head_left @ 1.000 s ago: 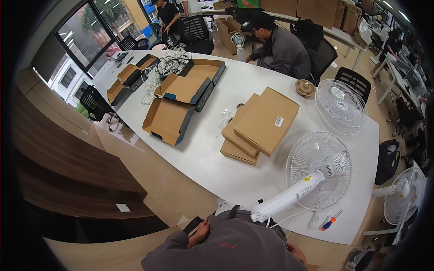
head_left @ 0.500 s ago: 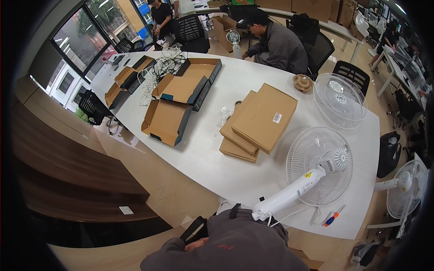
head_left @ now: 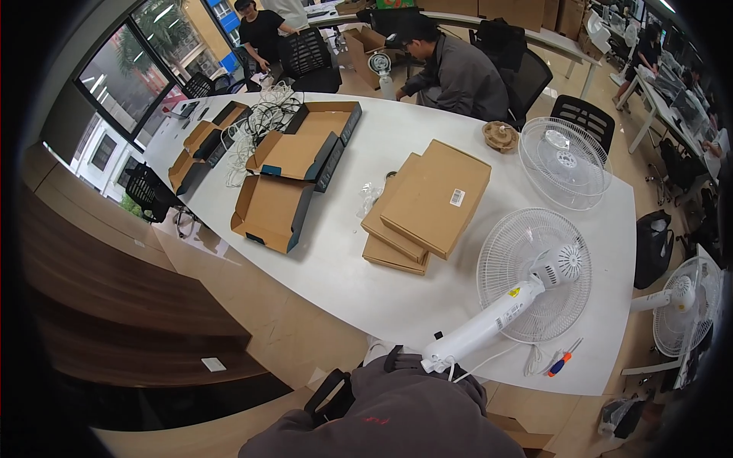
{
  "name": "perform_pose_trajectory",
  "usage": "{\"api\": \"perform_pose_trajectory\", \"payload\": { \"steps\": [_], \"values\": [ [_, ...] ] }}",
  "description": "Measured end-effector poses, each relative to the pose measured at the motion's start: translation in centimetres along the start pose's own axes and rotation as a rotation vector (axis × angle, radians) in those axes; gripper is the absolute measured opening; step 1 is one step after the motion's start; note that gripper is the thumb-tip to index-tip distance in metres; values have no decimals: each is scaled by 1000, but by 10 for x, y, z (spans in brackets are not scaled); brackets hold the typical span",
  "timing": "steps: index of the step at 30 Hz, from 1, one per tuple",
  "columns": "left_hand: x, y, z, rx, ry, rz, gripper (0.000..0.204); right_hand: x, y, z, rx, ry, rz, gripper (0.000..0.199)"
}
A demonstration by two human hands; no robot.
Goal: The recorder is assembling a white electric fan on a table in an office environment, using a screwdriver.
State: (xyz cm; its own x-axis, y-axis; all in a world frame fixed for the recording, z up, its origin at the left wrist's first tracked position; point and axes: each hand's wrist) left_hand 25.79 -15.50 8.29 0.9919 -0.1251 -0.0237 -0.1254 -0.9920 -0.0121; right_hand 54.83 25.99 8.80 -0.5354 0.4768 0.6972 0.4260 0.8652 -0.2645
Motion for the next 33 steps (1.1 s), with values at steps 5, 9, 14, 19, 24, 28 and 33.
{"api": "perform_pose_trajectory", "payload": {
  "steps": [5,9,14,19,24,28,33],
  "values": [
    [-3,-1,0,-12,-9,13,42,-11,1,1,-33,8,46,30],
    [-7,-1,1,-20,-18,20,43,-19,2,5,-57,16,79,30],
    [-9,-1,1,-34,-27,28,43,-29,3,9,-85,22,123,30],
    [-9,0,2,-45,-33,33,44,-38,4,11,-114,24,162,30],
    [-11,-2,5,-52,-45,35,44,-45,7,17,-141,34,198,30],
    [-11,-2,6,-59,-53,38,45,-51,8,19,-163,39,228,30],
    [-11,-3,9,-65,-63,35,45,-56,12,24,-188,46,259,30]
  ]
}}
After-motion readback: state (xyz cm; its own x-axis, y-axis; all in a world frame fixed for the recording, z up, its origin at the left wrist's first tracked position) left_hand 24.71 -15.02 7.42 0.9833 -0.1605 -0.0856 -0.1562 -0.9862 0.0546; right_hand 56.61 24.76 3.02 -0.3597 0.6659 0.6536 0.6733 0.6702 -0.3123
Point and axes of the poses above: each hand's wrist, its own z-axis towards the middle knuckle, its own y-axis out of the back of the hand, x = y × z, and after that the axes turned 13 degrees about y, right-handed
